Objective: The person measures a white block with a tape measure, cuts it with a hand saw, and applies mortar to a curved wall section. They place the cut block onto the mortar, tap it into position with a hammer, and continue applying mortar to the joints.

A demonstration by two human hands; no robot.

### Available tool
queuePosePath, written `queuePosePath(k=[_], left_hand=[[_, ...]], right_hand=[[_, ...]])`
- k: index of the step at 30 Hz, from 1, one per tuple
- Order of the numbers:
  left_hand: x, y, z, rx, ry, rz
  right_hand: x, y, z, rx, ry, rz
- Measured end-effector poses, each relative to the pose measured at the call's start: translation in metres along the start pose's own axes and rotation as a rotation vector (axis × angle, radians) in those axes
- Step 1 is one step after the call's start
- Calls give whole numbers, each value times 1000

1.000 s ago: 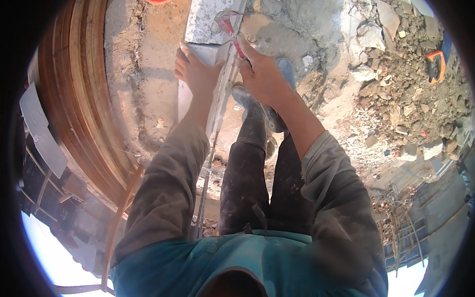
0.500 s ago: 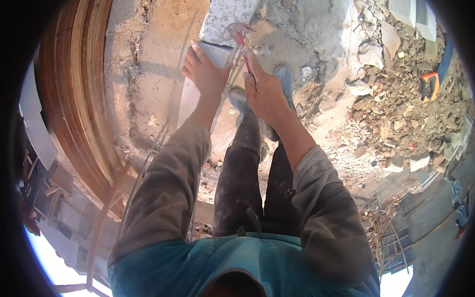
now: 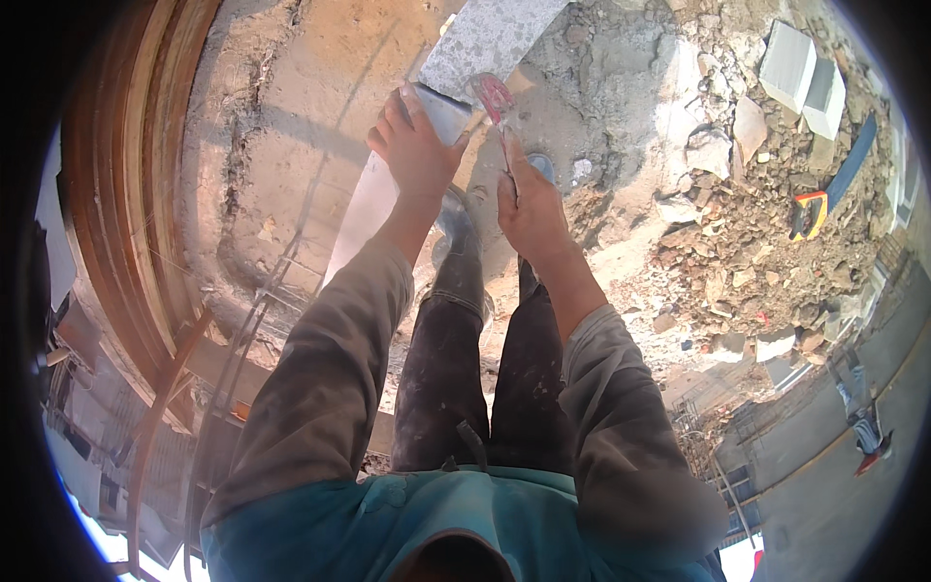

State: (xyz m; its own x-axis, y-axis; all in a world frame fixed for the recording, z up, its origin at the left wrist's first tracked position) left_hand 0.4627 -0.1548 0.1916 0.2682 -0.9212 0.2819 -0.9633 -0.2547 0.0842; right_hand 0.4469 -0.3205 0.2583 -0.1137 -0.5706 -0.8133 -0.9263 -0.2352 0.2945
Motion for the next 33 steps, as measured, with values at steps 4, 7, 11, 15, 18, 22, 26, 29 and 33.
queuePosePath(k=[4, 7, 11, 15, 18, 22, 26, 29, 33], left_hand=[[1, -2, 0, 2, 46, -8], [-16, 3, -5, -33, 146, -10], [-31, 34, -22, -140, 306, -175], [-65, 79, -30, -205, 292, -349], [-86, 97, -27, -243, 290, -412], [-109, 114, -15, -319, 275, -432], [-109, 111, -12, -393, 215, -473], [-110, 107, -13, -388, 184, -462], [-117, 111, -18, -284, 153, -499]], right_hand=[[-22, 7, -11, 172, 110, -249], [5, -8, 4, -129, 128, 46], [-19, -13, -36, -104, 223, 27], [-30, -56, -81, -31, 597, -216], [-29, -115, -114, 42, 813, -272], [-4, -212, -136, 76, 841, -247], [18, -292, -164, 172, 879, -307], [46, -330, -164, 70, 876, -290], [50, -337, -151, -75, 847, -351]])
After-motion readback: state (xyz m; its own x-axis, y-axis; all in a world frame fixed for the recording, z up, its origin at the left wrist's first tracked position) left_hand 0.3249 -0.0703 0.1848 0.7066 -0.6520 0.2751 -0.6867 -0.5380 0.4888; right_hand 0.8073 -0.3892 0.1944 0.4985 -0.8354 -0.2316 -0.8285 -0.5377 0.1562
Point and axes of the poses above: each hand's wrist, its own y-axis away from the middle knuckle, its own z-axis out of the palm, x = y × z, the point moved 9 cm from there along -y, towards the middle knuckle
